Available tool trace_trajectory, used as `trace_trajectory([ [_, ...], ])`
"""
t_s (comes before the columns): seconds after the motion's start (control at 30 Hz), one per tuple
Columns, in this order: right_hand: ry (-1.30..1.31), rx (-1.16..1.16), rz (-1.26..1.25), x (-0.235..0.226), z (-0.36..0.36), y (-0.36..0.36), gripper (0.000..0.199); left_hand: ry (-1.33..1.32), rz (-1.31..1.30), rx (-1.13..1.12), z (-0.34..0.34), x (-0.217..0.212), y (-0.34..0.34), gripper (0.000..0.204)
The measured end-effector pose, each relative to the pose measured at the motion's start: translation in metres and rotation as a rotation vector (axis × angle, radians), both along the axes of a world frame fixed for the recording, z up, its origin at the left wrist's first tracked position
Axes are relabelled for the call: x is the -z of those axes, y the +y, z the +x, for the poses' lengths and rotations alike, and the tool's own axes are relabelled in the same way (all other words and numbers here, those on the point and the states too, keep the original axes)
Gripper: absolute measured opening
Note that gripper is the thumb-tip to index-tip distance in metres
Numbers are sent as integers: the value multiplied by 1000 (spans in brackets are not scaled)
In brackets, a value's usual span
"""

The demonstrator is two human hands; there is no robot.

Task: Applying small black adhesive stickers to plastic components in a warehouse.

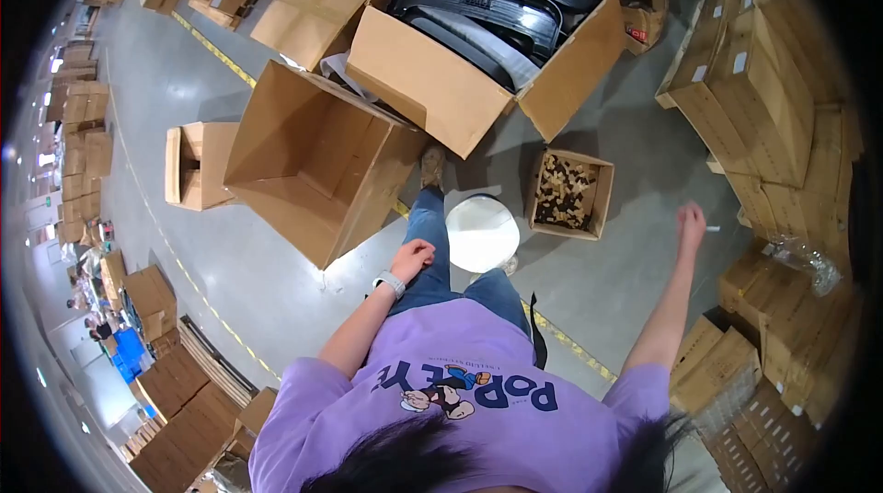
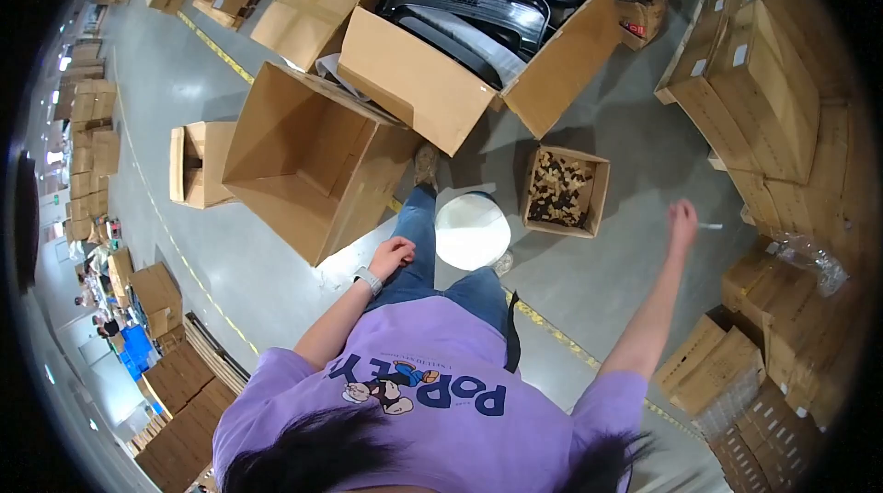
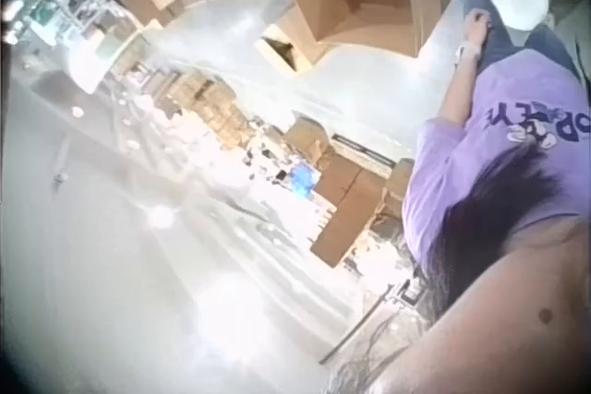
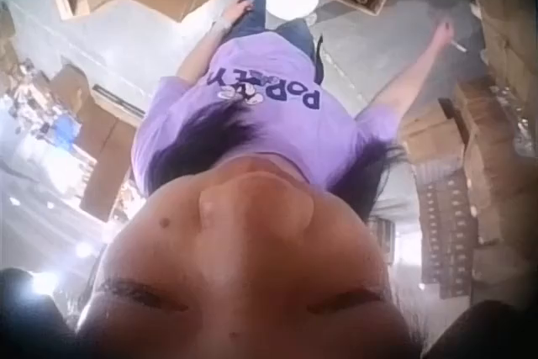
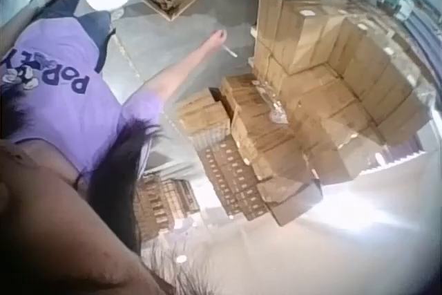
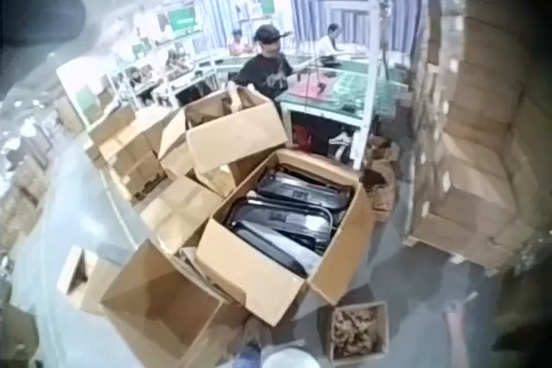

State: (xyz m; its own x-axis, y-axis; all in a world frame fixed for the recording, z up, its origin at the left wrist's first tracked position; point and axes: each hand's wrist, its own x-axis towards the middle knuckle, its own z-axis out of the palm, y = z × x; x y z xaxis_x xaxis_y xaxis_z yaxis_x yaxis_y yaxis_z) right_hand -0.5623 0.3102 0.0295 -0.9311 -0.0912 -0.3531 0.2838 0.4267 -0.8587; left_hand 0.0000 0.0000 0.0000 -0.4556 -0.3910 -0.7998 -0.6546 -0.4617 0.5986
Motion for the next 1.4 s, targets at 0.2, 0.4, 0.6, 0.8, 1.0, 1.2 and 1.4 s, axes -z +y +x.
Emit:
trace_trajectory([
  [0.2,386,-602,356,-70,94,-266,50,65,106,29,-103,16,-132,13],
  [0.4,-62,-699,589,-17,186,-288,67,102,194,-8,-118,28,-210,13],
  [0.6,-263,-243,478,67,200,-246,62,16,261,52,-100,14,-254,10],
  [0.8,-94,-137,373,123,230,-253,53,26,130,159,-119,33,-293,9],
  [1.0,-384,-422,618,124,231,-270,46,-110,212,152,-217,37,-330,67],
  [1.2,-103,-152,460,143,153,-351,61,-133,395,-272,-334,121,-340,100],
  [1.4,47,-51,177,235,52,-416,60,158,-91,-783,-381,209,-293,31],
])
